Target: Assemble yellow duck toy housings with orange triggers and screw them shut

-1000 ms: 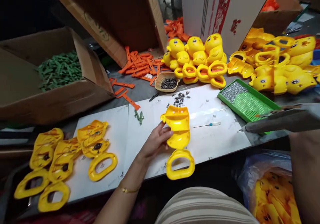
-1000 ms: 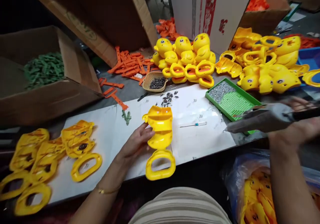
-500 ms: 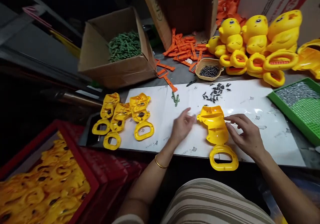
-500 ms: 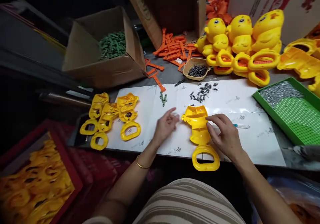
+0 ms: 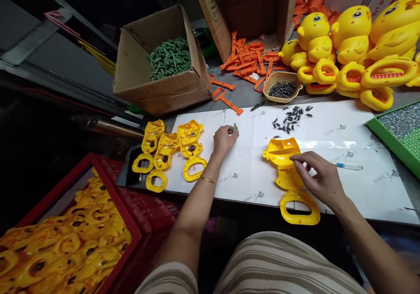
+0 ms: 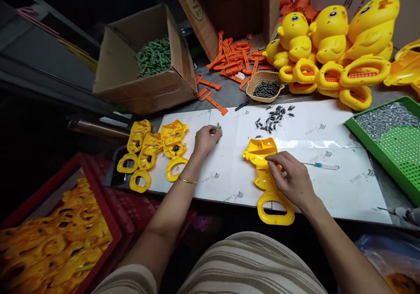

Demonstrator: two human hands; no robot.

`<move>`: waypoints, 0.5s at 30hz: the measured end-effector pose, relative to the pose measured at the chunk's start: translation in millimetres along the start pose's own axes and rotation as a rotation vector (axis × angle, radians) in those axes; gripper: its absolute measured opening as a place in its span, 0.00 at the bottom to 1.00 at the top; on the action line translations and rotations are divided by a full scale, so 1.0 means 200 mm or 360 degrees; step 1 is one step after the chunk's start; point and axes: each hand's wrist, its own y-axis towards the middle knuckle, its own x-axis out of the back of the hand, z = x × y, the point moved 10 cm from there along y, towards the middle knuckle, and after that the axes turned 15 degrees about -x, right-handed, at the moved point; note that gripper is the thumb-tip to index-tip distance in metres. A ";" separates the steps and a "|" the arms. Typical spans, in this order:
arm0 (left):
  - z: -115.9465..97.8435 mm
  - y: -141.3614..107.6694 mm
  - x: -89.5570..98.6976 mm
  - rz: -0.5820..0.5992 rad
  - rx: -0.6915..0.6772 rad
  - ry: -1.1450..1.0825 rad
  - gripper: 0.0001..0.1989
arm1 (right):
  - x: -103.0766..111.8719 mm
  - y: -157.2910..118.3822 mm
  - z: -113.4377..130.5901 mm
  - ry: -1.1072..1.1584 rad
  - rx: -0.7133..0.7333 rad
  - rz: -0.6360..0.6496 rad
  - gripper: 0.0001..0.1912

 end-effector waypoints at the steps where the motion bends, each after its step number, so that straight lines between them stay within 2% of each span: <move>1: 0.00 -0.03 0.01 -0.0029 0.0001 -0.0051 0.04 | -0.01 0.02 0.02 0.0012 0.0027 0.0019 0.07; 5: 0.04 -0.18 0.01 -0.0109 0.0106 -0.0338 0.09 | -0.14 0.10 0.10 0.0150 0.0015 0.0181 0.08; 8: 0.01 -0.30 -0.05 -0.0040 0.0230 -0.0669 0.16 | -0.29 0.17 0.11 0.0282 -0.0133 0.0343 0.10; 11: -0.10 -0.40 -0.11 0.0078 0.0288 -0.0982 0.22 | -0.41 0.20 0.08 0.0555 -0.0331 0.0515 0.14; 15: -0.31 -0.52 -0.23 0.0278 0.0384 -0.1449 0.24 | -0.51 0.17 0.04 0.1253 -0.0655 0.0782 0.21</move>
